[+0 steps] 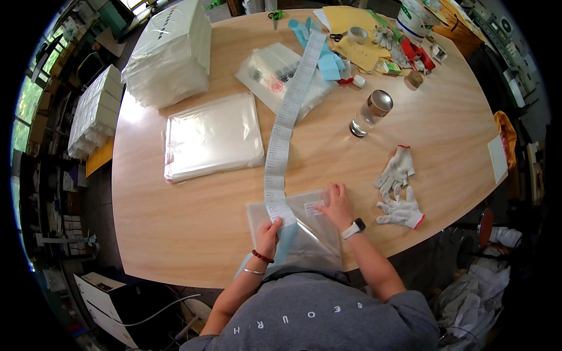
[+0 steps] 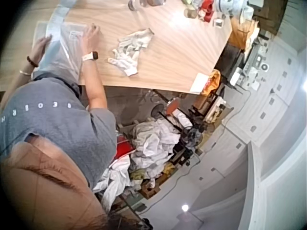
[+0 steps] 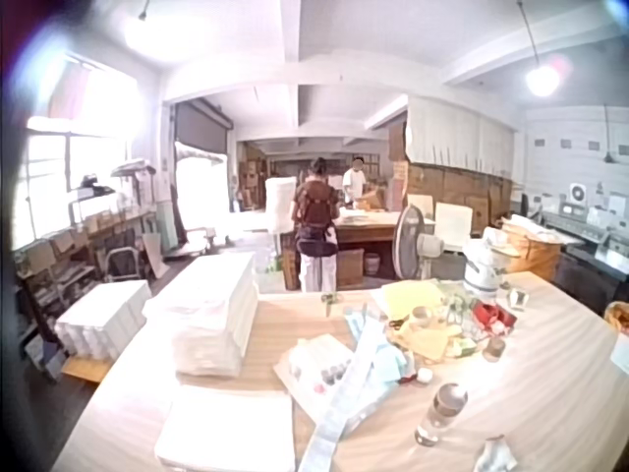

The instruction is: The person places a plastic bag on the table, then repeatedly peels labels from a continuous roll and sticks them onto the bag. The person handles the label roll and the bag throughout the clip.

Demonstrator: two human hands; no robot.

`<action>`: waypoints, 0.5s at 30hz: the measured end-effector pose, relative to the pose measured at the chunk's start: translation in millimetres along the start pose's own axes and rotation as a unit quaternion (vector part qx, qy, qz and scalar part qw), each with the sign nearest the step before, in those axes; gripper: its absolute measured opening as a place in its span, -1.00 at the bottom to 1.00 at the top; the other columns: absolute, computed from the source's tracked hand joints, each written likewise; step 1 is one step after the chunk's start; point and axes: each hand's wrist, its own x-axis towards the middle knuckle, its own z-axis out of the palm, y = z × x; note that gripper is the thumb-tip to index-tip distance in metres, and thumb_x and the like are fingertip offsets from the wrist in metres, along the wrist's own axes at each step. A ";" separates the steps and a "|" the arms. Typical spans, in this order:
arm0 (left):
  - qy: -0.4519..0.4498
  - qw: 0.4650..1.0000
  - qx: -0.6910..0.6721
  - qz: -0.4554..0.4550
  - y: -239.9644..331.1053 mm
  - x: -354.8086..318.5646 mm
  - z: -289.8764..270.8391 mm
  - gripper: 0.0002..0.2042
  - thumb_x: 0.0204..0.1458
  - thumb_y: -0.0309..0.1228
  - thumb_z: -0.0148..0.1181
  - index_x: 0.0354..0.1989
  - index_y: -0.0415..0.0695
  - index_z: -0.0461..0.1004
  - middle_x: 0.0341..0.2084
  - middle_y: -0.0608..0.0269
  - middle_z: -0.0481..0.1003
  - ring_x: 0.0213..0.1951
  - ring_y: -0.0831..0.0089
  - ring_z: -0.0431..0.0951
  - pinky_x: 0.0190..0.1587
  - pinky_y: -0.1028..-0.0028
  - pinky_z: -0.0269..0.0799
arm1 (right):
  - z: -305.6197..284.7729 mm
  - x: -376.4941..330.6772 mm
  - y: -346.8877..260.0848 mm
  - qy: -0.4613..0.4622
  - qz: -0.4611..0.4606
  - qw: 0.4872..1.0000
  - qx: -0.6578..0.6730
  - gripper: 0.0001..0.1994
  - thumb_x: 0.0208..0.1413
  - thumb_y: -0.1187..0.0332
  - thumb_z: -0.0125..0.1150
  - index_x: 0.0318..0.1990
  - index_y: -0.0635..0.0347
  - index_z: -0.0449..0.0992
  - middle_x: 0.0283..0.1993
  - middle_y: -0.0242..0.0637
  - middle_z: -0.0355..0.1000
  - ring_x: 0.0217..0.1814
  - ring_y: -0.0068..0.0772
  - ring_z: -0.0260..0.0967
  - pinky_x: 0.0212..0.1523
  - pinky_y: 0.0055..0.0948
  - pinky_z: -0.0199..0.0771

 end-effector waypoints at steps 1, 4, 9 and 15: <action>0.002 1.000 0.002 0.000 -1.1 1.3 -0.9 -0.77 0.04 -0.32 0.00 -0.30 -0.27 0.39 -0.40 0.28 0.46 -0.36 0.58 0.44 -0.32 0.60 0.35 | 4.4 5.1 8.9 -0.036 0.005 0.999 0.038 -0.70 -0.25 0.36 0.26 -0.29 0.19 0.39 -0.33 -0.23 0.31 -0.33 -0.22 0.32 -0.34 -0.37 0.33; -0.012 1.000 -0.006 0.004 7.4 -5.2 8.8 -0.76 0.04 -0.32 0.00 -0.30 -0.27 0.39 -0.41 0.27 0.46 -0.37 0.58 0.45 -0.33 0.59 0.35 | 10.9 14.6 38.6 -0.128 0.027 0.982 0.136 -0.74 -0.26 0.37 0.26 -0.36 0.23 0.40 -0.42 -0.25 0.31 -0.39 -0.24 0.32 -0.36 -0.37 0.33; -0.011 1.000 0.000 0.013 17.4 -13.6 17.2 -0.74 0.03 -0.28 0.02 -0.28 -0.27 0.41 -0.42 0.29 0.46 -0.39 0.58 0.44 -0.35 0.61 0.33 | 6.5 18.4 36.2 -0.141 0.087 0.958 0.235 -0.87 -0.23 0.43 0.22 -0.49 0.24 0.43 -0.52 -0.26 0.31 -0.49 -0.24 0.29 -0.41 -0.42 0.32; -0.028 0.999 -0.006 0.016 12.8 -11.2 9.8 -0.78 0.04 -0.31 -0.01 -0.28 -0.23 0.41 -0.39 0.29 0.47 -0.37 0.57 0.45 -0.31 0.59 0.35 | -4.2 11.5 25.4 -0.056 -0.067 0.987 0.132 -0.92 -0.17 0.44 0.17 -0.51 0.25 0.44 -0.40 -0.25 0.31 -0.43 -0.29 0.28 -0.41 -0.40 0.31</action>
